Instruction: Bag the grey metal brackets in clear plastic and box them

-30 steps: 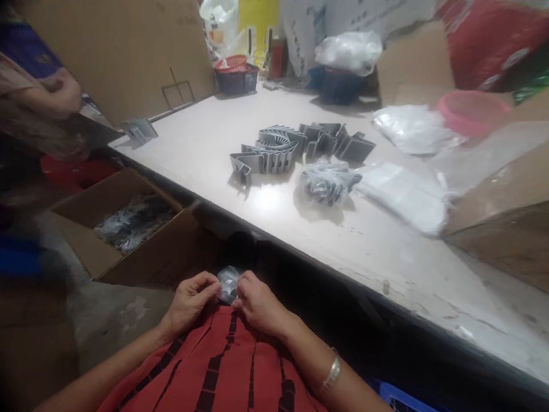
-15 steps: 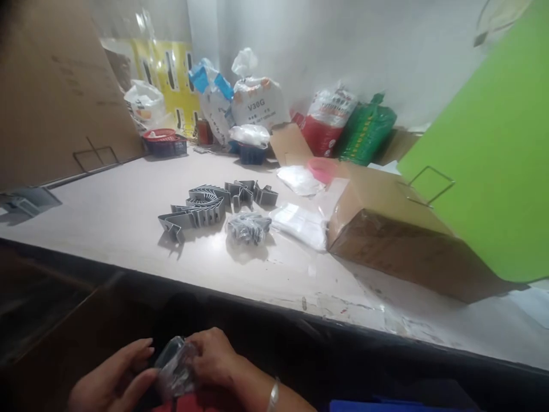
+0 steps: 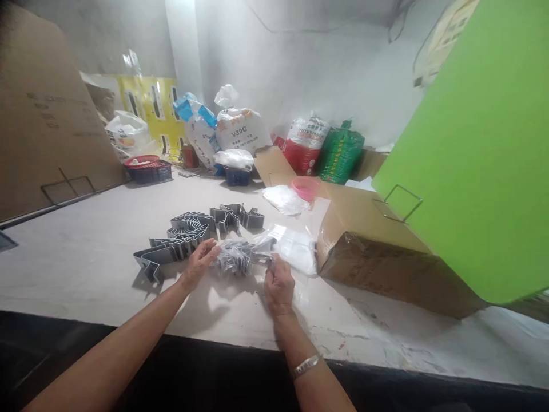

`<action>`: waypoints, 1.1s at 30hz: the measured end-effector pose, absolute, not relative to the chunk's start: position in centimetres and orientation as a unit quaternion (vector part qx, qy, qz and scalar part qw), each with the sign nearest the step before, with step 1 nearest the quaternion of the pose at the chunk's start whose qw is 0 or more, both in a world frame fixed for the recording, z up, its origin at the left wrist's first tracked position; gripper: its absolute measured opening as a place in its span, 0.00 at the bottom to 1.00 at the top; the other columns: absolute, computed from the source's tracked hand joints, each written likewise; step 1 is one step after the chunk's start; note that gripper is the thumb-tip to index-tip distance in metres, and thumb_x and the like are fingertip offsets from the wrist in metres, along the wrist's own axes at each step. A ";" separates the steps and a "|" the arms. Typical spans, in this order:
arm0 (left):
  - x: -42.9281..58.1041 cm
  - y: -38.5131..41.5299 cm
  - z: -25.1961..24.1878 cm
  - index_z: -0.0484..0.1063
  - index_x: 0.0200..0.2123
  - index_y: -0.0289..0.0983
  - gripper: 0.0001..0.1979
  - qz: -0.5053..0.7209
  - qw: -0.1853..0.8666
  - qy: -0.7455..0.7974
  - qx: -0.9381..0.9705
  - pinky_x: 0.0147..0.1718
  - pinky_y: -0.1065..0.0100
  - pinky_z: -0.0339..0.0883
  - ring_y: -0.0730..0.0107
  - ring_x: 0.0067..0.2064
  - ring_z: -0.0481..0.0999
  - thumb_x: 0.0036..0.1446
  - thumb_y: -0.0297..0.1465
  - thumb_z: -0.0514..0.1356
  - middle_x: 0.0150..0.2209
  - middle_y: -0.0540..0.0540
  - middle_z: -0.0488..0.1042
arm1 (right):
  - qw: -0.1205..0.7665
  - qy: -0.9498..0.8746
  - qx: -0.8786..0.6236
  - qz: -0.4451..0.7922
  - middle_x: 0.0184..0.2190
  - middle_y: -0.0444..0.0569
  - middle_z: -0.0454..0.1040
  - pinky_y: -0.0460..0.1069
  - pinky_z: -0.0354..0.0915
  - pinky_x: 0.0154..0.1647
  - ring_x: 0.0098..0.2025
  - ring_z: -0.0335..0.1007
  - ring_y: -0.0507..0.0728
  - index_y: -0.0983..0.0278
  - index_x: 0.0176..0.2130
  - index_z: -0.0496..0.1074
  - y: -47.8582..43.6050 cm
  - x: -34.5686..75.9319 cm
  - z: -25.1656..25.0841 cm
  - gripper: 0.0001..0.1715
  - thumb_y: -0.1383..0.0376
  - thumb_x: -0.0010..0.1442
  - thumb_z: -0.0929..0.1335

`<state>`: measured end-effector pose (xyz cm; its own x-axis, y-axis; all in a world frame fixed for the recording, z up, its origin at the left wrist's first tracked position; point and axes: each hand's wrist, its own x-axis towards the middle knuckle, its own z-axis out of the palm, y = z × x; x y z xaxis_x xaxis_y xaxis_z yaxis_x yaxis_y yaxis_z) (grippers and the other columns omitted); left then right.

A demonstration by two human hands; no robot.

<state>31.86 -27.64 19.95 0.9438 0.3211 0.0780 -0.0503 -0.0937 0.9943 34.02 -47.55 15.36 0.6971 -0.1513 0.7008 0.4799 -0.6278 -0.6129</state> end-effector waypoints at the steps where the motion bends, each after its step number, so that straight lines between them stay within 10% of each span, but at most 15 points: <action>1: 32.9 -27.5 19.8 0.65 0.48 0.32 0.34 0.116 0.685 0.092 0.713 0.49 0.62 0.58 0.55 0.53 0.64 0.39 0.44 0.63 0.52 0.36 0.65 | 0.398 -0.105 -0.827 -0.384 0.30 0.53 0.70 0.50 0.65 0.32 0.31 0.66 0.56 0.67 0.44 0.70 -47.0 34.8 14.8 0.21 0.60 0.58 0.57; 11: 33.8 -26.1 18.4 0.72 0.32 0.32 0.17 0.106 0.673 0.058 0.730 0.29 0.71 0.62 0.71 0.29 0.69 0.37 0.37 0.61 0.27 0.49 0.72 | 0.370 -0.245 -0.877 -0.186 0.38 0.50 0.72 0.52 0.63 0.42 0.41 0.66 0.58 0.60 0.47 0.68 -44.4 36.3 13.7 0.20 0.67 0.53 0.62; 24: 32.8 -24.5 16.8 0.69 0.41 0.35 0.25 0.225 0.546 0.102 0.801 0.44 0.63 0.62 0.61 0.43 0.70 0.43 0.46 0.58 0.41 0.43 0.70 | 0.378 -0.321 -0.864 -0.089 0.53 0.59 0.54 0.56 0.61 0.48 0.52 0.57 0.62 0.66 0.57 0.52 -44.2 34.6 16.1 0.43 0.52 0.49 0.67; 27: 32.6 -24.2 16.7 0.68 0.43 0.33 0.31 0.249 0.523 0.087 0.811 0.47 0.61 0.60 0.58 0.46 0.68 0.42 0.51 0.56 0.43 0.41 0.68 | 0.387 -0.263 -0.870 -0.156 0.52 0.57 0.58 0.57 0.63 0.45 0.49 0.60 0.60 0.63 0.60 0.44 -47.2 33.8 16.3 0.37 0.56 0.57 0.61; 33: 29.4 -24.2 17.6 0.64 0.46 0.31 0.32 0.292 0.459 0.048 0.838 0.45 0.54 0.61 0.53 0.47 0.67 0.47 0.51 0.52 0.44 0.37 0.68 | 0.161 -0.221 -0.939 -0.208 0.33 0.51 0.71 0.52 0.59 0.35 0.36 0.63 0.58 0.62 0.34 0.72 -53.7 30.3 15.1 0.10 0.63 0.58 0.62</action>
<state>29.41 -24.18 17.60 0.8248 0.3492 0.4447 -0.1867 -0.5741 0.7972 30.28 -53.74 15.11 0.8153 0.3491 0.4620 0.4828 -0.8503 -0.2095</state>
